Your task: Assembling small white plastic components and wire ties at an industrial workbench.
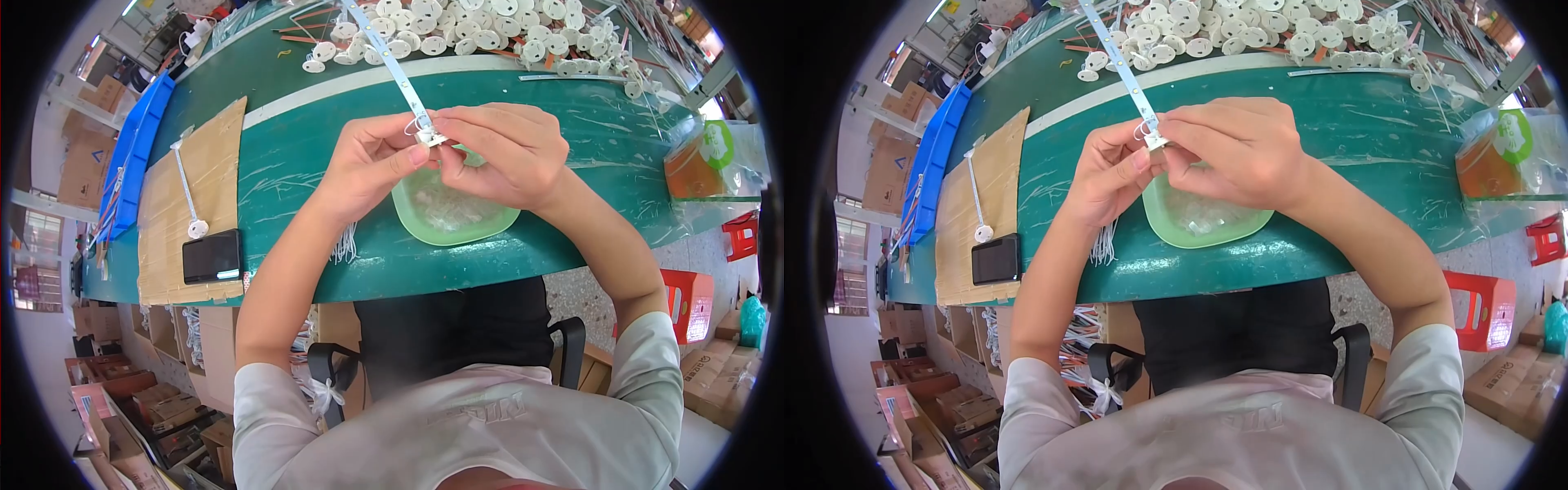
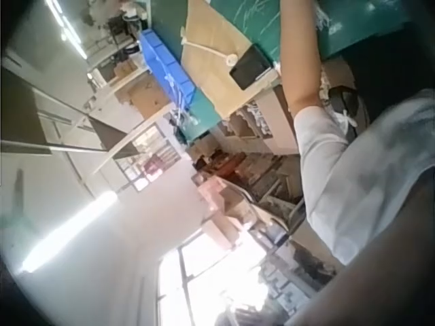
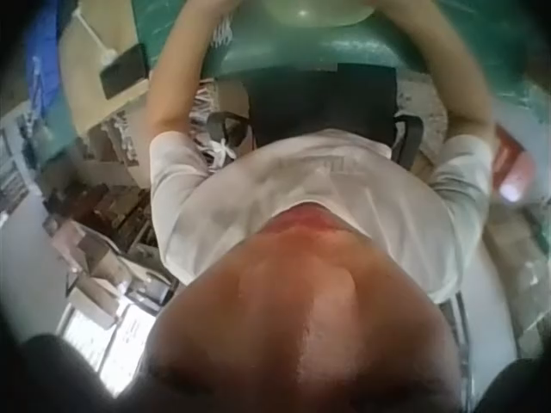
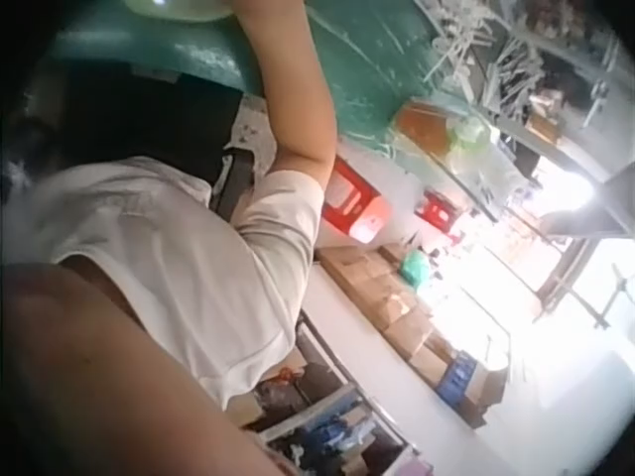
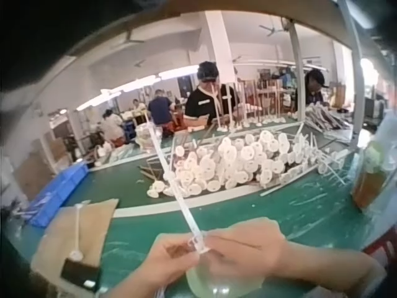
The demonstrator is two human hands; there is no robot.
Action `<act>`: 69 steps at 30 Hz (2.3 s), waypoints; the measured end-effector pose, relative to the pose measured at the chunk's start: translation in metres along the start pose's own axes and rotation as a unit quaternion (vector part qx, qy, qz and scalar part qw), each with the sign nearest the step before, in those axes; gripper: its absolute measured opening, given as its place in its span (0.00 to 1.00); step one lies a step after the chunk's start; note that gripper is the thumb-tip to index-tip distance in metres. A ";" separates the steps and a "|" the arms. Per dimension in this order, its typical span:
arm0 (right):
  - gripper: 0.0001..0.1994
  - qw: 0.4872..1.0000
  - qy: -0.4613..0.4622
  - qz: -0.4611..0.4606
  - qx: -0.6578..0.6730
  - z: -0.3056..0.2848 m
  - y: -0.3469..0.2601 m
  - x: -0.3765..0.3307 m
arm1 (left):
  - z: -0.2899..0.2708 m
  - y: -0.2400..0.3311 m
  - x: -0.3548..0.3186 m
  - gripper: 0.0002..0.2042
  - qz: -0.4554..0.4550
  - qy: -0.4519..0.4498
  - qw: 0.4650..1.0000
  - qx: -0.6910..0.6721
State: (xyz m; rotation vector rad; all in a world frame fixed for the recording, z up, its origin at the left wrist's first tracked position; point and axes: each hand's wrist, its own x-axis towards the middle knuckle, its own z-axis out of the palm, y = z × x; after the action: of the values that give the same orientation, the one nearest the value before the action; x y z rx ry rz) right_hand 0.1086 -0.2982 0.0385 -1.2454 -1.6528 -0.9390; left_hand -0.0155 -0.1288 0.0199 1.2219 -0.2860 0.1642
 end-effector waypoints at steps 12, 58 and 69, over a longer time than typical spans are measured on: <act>0.13 0.997 -0.055 0.021 0.055 0.000 0.007 0.001 | -0.016 0.001 -0.002 0.19 -0.013 -0.022 0.997 -0.069; 0.16 0.980 -0.127 -0.062 0.138 0.639 -0.082 0.385 | -0.167 0.005 -0.003 0.29 0.277 0.300 0.841 -0.355; 0.13 0.848 -0.327 -0.264 0.323 0.433 -0.158 0.258 | -0.184 -0.007 0.011 0.25 0.308 0.452 0.837 -0.018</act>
State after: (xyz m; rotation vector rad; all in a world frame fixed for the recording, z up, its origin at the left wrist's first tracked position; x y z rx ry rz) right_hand -0.1626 0.1494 0.1087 -0.6521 -2.6492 -0.1493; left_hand 0.0203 0.0421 -0.0403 0.8562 0.1661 1.2559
